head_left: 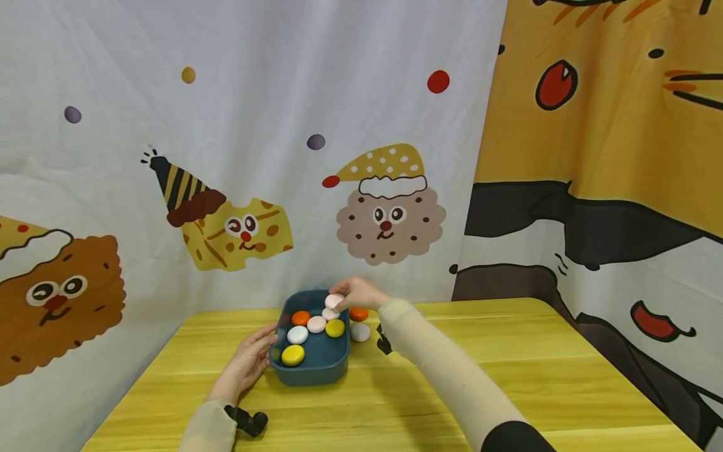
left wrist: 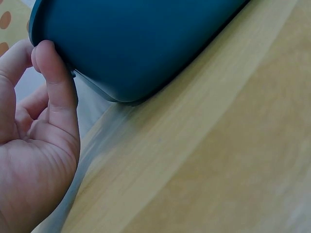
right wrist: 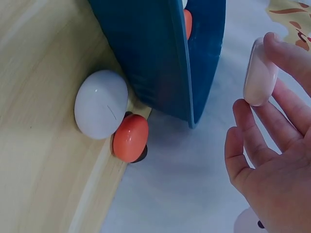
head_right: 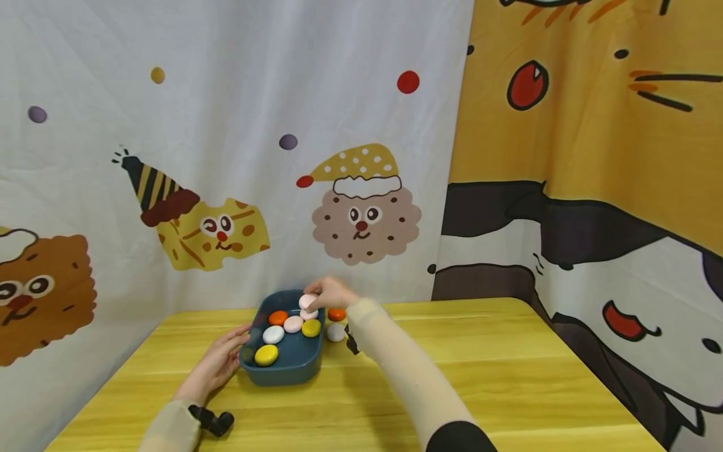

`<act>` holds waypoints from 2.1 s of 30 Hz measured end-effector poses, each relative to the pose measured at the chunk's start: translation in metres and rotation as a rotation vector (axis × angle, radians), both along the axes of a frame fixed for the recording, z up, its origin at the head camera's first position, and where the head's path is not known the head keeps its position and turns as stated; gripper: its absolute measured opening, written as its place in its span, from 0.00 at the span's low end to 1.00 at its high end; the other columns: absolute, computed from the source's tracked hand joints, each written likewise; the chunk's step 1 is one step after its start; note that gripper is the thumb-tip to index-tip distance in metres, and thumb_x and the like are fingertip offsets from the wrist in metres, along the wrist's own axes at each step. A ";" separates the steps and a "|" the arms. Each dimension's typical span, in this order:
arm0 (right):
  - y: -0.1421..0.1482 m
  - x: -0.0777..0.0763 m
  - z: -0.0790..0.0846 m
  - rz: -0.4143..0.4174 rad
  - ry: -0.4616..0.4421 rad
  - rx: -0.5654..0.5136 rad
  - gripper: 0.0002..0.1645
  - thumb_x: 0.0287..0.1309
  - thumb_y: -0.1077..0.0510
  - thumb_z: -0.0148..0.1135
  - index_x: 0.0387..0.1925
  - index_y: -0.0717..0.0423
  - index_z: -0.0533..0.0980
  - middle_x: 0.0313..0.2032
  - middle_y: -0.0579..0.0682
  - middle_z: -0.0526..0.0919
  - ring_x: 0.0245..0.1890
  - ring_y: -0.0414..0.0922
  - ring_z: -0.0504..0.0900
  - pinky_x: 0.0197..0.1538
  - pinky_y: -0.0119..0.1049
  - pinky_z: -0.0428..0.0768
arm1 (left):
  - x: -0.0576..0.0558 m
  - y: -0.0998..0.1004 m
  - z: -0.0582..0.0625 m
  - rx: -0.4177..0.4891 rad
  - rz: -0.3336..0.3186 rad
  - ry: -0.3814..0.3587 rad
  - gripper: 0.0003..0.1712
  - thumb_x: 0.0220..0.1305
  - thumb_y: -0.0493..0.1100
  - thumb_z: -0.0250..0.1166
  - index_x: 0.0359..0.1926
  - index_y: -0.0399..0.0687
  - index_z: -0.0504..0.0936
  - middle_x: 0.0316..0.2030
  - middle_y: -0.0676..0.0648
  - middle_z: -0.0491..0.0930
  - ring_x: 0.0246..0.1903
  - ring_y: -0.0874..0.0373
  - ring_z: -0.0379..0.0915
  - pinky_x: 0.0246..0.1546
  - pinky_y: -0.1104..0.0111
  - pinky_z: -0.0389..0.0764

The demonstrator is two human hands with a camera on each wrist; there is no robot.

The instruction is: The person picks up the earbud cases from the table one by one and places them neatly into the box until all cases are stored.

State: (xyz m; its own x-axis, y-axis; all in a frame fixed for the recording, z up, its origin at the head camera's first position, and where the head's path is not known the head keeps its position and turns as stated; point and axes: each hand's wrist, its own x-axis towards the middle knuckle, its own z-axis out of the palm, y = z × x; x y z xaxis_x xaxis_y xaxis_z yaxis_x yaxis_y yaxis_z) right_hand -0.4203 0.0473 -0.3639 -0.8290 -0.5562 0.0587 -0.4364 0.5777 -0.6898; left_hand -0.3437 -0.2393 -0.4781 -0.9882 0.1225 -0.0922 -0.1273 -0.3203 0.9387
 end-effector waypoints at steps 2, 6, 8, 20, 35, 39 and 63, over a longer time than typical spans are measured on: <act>-0.003 0.000 -0.001 0.002 0.018 0.015 0.27 0.50 0.57 0.74 0.54 0.54 0.80 0.52 0.49 0.81 0.52 0.46 0.78 0.53 0.37 0.76 | 0.000 0.000 0.000 0.004 0.000 0.003 0.35 0.70 0.38 0.58 0.74 0.40 0.56 0.38 0.51 0.83 0.25 0.65 0.76 0.24 0.77 0.76; -0.007 0.000 -0.003 0.006 0.031 0.036 0.27 0.50 0.56 0.74 0.54 0.54 0.80 0.51 0.48 0.82 0.50 0.45 0.78 0.51 0.36 0.77 | 0.000 0.001 0.000 0.009 0.005 0.001 0.35 0.69 0.38 0.58 0.74 0.40 0.56 0.39 0.51 0.83 0.26 0.66 0.77 0.24 0.77 0.76; -0.009 0.000 -0.003 0.010 0.033 0.043 0.28 0.50 0.56 0.74 0.55 0.55 0.80 0.51 0.48 0.82 0.49 0.44 0.78 0.50 0.35 0.77 | 0.000 0.001 0.000 0.003 0.009 0.000 0.35 0.69 0.38 0.58 0.73 0.40 0.57 0.39 0.51 0.83 0.26 0.66 0.77 0.24 0.77 0.76; -0.020 0.006 -0.004 0.046 0.001 0.101 0.29 0.50 0.55 0.75 0.56 0.53 0.79 0.52 0.44 0.81 0.50 0.42 0.77 0.52 0.36 0.75 | -0.002 0.001 0.001 -0.027 0.007 -0.001 0.34 0.70 0.39 0.58 0.73 0.40 0.57 0.37 0.52 0.82 0.24 0.65 0.74 0.23 0.77 0.75; -0.034 0.007 -0.009 0.083 -0.038 0.108 0.25 0.48 0.56 0.75 0.51 0.49 0.82 0.49 0.42 0.82 0.50 0.40 0.77 0.52 0.34 0.75 | -0.002 0.001 0.000 -0.046 0.004 0.008 0.34 0.71 0.40 0.57 0.73 0.40 0.57 0.40 0.51 0.81 0.23 0.65 0.73 0.23 0.76 0.74; -0.039 0.007 -0.010 0.090 -0.066 0.117 0.24 0.47 0.56 0.76 0.50 0.48 0.82 0.47 0.41 0.82 0.48 0.40 0.77 0.51 0.34 0.75 | -0.002 0.000 -0.001 -0.045 0.009 0.012 0.34 0.71 0.40 0.57 0.73 0.39 0.57 0.40 0.51 0.81 0.22 0.66 0.72 0.23 0.76 0.74; -0.052 0.016 -0.018 0.114 -0.027 0.245 0.25 0.48 0.55 0.75 0.51 0.53 0.82 0.44 0.45 0.83 0.43 0.39 0.78 0.47 0.32 0.76 | -0.001 0.003 -0.002 -0.017 -0.005 0.011 0.34 0.71 0.39 0.57 0.73 0.38 0.57 0.36 0.52 0.81 0.22 0.66 0.74 0.22 0.76 0.75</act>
